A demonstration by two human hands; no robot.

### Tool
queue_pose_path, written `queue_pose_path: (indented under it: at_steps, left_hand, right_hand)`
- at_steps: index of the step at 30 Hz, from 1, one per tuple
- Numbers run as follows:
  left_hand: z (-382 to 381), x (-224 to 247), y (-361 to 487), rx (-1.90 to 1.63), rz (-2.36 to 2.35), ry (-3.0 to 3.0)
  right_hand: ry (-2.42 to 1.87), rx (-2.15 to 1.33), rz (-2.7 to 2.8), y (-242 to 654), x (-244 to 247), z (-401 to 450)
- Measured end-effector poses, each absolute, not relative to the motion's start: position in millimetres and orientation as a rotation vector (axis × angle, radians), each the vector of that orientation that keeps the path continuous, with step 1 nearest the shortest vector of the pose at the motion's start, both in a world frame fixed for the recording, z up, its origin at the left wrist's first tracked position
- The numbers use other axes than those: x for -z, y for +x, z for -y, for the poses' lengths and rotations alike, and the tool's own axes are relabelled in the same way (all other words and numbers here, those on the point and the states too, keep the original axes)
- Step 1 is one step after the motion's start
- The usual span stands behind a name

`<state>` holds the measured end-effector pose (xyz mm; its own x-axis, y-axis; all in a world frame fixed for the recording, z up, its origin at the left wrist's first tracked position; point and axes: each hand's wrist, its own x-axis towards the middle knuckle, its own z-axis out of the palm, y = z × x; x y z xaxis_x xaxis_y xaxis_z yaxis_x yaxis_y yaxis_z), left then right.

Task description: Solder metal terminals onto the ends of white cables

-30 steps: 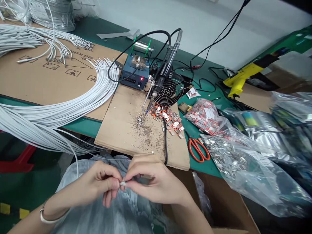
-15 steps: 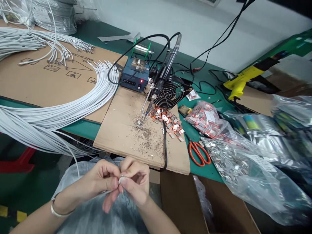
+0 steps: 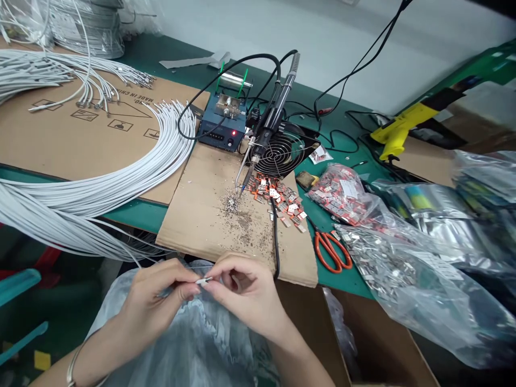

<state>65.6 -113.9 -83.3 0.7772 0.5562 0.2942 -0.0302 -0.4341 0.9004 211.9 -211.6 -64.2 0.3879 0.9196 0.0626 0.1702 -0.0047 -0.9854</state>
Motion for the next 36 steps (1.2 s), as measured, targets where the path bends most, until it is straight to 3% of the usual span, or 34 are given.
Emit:
queue_pose_path:
  at_steps: [4, 9, 17, 26, 32, 36]
  left_hand:
    - [114.2, 84.4, 65.5, -0.696, -0.367, 1.882]
    - [123.3, 79.7, 75.1, -0.517, -0.568, 1.414]
    - [128.5, 77.2, 79.7, -0.294, -0.561, 1.016]
    - [125.3, 81.0, 71.4, -0.297, -0.590, 1.176]
    - [123.9, 83.3, 69.1, -0.351, -0.574, 1.448]
    - [127.1, 83.9, 71.7, -0.296, -0.581, 1.267]
  right_hand:
    - [-1.440, -0.917, 1.027, 217.0, 63.6, 210.7]
    - [-1.247, -0.815, 0.775, 199.6, 74.4, 203.4]
    - [-1.208, -0.234, 0.946, 178.1, 87.1, 205.2]
    - [-1.432, -0.832, 1.031, 211.5, 66.3, 216.4]
    - [-1.498, -0.899, 1.010, 212.0, 63.5, 214.0]
    - [-1.286, -0.879, 0.911, 202.7, 72.6, 211.5]
